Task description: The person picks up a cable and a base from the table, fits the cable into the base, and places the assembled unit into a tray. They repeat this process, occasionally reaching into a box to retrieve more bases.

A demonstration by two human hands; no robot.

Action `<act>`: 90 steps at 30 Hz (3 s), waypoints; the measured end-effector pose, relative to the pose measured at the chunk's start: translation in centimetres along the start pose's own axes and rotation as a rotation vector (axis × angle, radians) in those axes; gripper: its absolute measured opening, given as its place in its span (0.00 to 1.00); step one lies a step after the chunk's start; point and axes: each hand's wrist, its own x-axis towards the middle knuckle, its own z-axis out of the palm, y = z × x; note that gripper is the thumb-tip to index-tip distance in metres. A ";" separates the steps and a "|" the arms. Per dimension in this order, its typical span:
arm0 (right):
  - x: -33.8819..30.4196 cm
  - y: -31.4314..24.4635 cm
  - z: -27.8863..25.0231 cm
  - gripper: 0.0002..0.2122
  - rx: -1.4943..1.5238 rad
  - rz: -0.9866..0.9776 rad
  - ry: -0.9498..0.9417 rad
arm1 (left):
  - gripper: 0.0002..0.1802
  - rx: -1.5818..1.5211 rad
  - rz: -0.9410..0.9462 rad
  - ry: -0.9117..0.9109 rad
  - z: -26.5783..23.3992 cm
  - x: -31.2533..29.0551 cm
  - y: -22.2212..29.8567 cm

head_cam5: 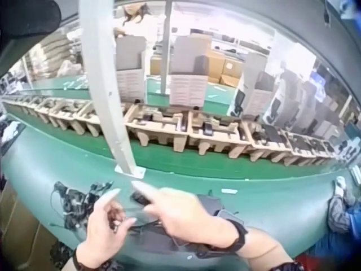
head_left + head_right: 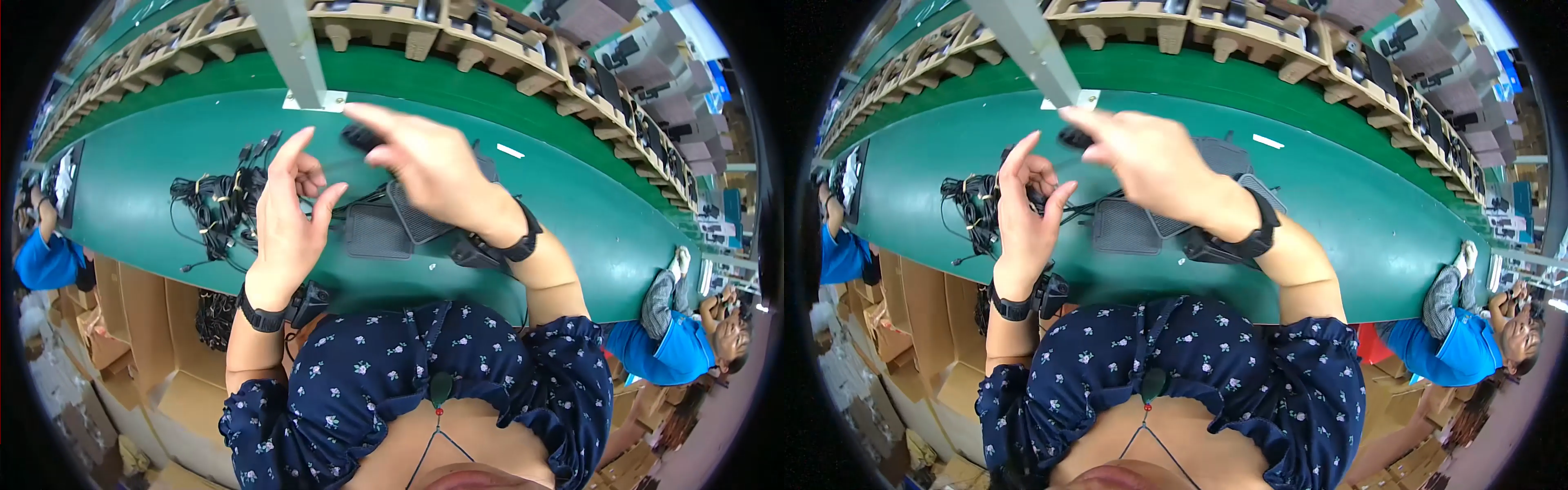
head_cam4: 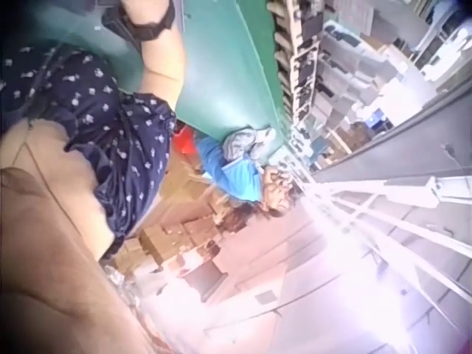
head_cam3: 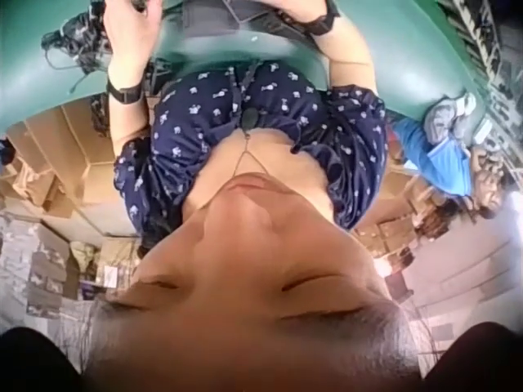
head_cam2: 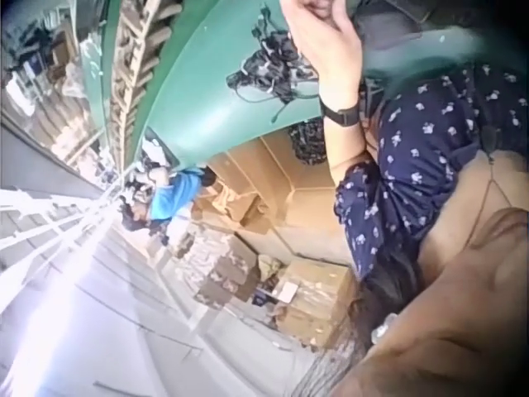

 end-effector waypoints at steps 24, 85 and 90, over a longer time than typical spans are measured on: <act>-6.6 -0.3 -3.1 0.26 -0.410 0.204 -0.346 | 0.13 -0.306 -0.107 -0.372 0.1 -1.4 -2.8; -14.1 23.3 -22.4 0.11 -1.113 0.559 0.222 | 0.16 0.511 0.092 -0.013 0.8 1.0 -7.8; -13.9 8.3 -15.2 0.23 -0.676 0.574 -0.148 | 0.17 0.528 0.097 0.013 0.3 0.6 -8.3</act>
